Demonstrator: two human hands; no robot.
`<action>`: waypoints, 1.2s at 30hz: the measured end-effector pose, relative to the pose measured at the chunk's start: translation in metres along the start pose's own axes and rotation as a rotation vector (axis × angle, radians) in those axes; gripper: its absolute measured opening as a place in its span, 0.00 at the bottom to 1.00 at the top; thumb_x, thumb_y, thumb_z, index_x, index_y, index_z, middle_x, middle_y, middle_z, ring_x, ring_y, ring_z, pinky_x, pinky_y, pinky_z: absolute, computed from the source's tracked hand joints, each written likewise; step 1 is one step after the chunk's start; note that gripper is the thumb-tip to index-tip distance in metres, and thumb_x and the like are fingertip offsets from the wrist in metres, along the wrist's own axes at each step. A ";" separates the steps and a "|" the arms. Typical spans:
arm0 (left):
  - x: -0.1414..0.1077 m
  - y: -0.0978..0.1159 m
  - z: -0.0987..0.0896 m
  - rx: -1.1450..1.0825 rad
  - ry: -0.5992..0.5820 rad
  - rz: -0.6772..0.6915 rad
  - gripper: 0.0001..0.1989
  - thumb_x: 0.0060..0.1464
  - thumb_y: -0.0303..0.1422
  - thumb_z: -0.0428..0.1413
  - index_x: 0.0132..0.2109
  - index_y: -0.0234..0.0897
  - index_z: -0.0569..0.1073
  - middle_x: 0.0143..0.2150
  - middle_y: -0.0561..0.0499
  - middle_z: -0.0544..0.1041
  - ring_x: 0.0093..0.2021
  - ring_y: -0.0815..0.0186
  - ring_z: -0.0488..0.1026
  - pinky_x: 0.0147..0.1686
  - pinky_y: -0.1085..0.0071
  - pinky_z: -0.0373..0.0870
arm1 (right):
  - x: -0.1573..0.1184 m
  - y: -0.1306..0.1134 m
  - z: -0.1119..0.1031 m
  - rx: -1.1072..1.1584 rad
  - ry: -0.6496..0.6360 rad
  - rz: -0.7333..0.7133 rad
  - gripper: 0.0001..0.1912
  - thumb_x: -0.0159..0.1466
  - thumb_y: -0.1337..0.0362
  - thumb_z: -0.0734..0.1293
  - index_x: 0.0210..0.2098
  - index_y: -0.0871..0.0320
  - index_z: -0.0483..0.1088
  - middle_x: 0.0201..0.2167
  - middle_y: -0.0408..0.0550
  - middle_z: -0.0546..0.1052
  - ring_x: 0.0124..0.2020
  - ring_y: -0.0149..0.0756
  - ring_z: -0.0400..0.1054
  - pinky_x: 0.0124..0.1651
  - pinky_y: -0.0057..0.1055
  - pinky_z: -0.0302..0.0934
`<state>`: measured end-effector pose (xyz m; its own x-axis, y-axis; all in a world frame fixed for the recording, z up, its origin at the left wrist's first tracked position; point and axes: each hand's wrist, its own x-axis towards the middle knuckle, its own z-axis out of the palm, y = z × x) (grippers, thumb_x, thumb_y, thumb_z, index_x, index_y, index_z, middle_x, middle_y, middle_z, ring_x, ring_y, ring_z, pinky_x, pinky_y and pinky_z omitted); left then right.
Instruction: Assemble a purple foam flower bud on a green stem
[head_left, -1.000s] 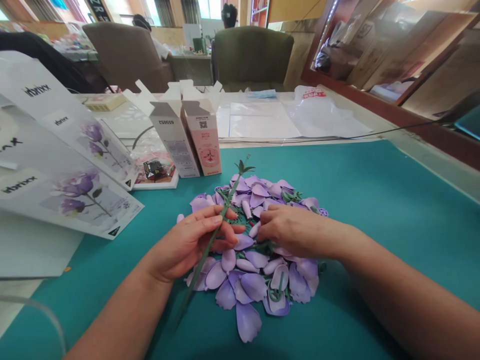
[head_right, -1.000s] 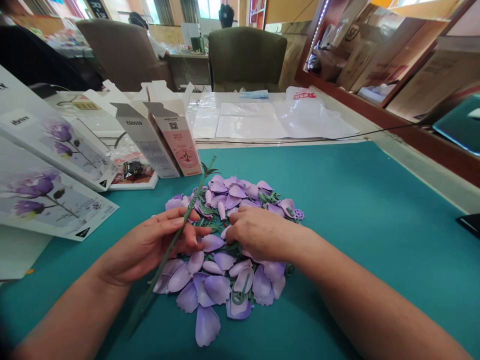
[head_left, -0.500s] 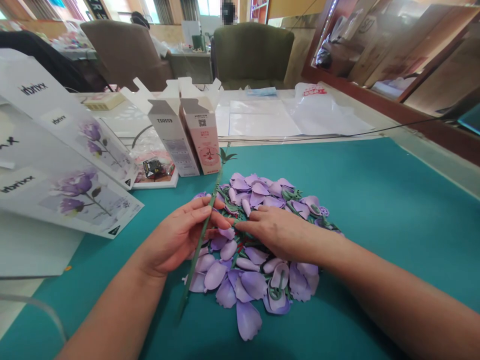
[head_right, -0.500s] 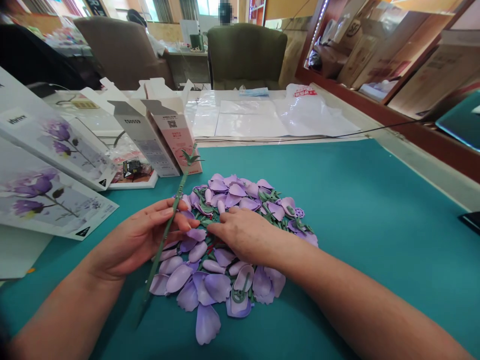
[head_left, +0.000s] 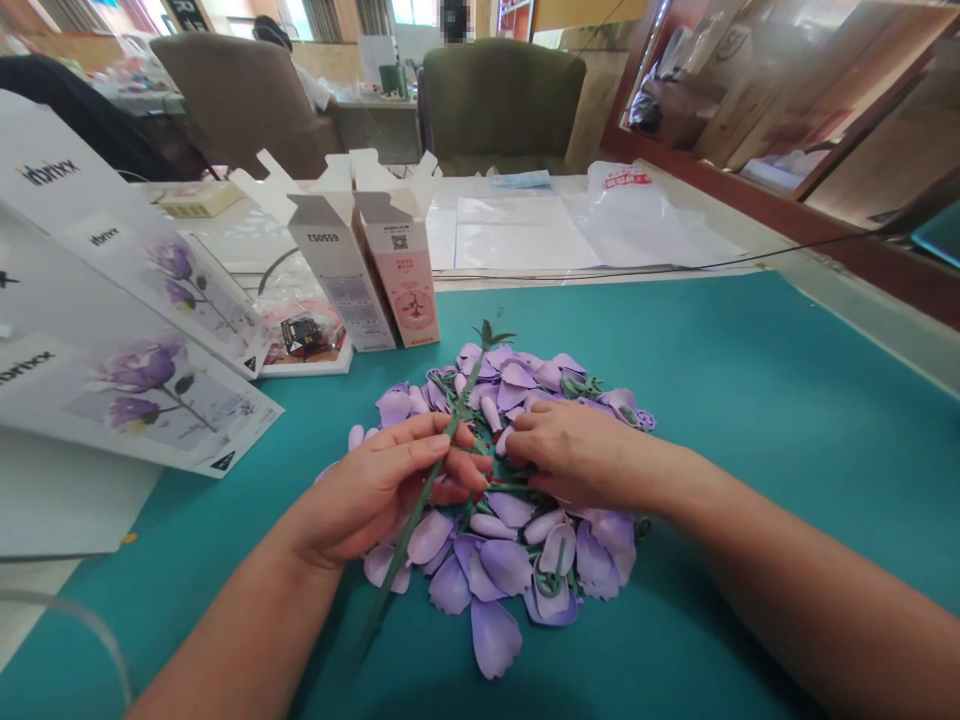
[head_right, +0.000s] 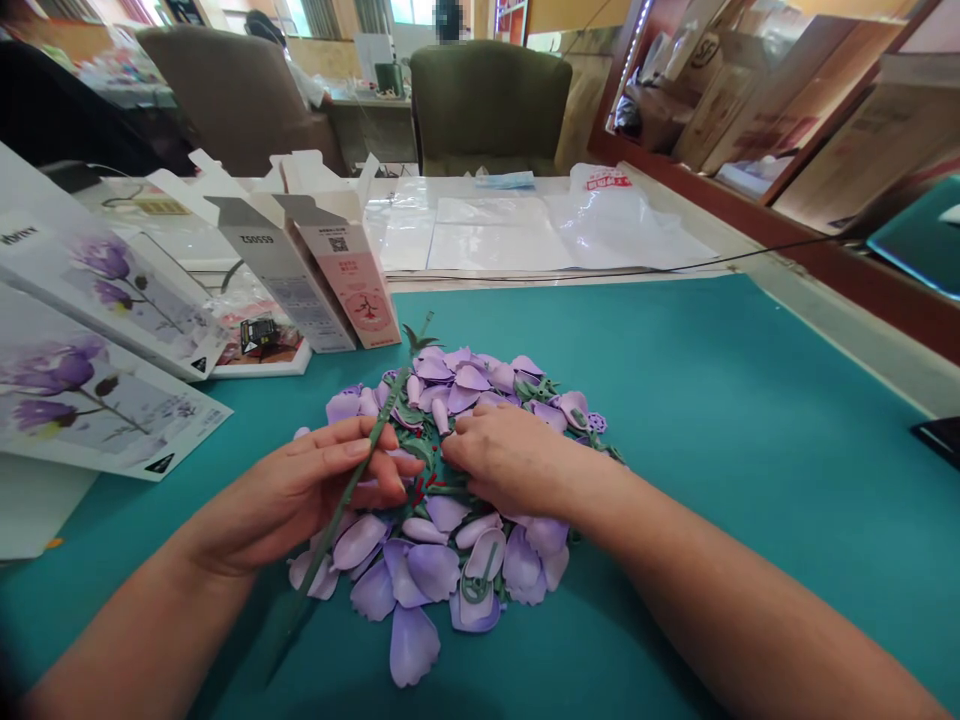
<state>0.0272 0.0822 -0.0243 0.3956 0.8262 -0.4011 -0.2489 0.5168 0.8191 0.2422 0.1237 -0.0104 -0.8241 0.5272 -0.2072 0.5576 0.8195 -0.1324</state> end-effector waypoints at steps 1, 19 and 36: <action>0.000 0.001 -0.001 -0.003 0.031 0.009 0.04 0.56 0.32 0.57 0.37 0.36 0.75 0.29 0.46 0.81 0.48 0.59 0.77 0.40 0.71 0.74 | 0.001 0.002 0.001 -0.005 0.003 0.008 0.06 0.60 0.71 0.65 0.35 0.60 0.74 0.32 0.50 0.74 0.33 0.37 0.65 0.35 0.32 0.52; 0.000 0.015 -0.008 -0.051 0.214 0.104 0.05 0.58 0.27 0.54 0.35 0.35 0.74 0.28 0.46 0.80 0.50 0.55 0.76 0.41 0.66 0.78 | -0.005 0.028 -0.009 0.203 0.100 0.205 0.08 0.64 0.73 0.61 0.36 0.59 0.71 0.32 0.46 0.75 0.33 0.33 0.64 0.35 0.27 0.51; -0.007 0.002 0.009 -0.175 -0.090 -0.014 0.04 0.54 0.32 0.60 0.37 0.37 0.76 0.28 0.47 0.80 0.46 0.54 0.78 0.41 0.58 0.78 | -0.011 0.011 -0.006 0.029 -0.060 0.107 0.07 0.55 0.72 0.67 0.35 0.58 0.71 0.32 0.46 0.74 0.29 0.34 0.65 0.27 0.30 0.45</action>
<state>0.0315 0.0758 -0.0159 0.4757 0.7991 -0.3676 -0.3893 0.5660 0.7267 0.2573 0.1282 -0.0042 -0.7527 0.5963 -0.2792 0.6455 0.7518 -0.1345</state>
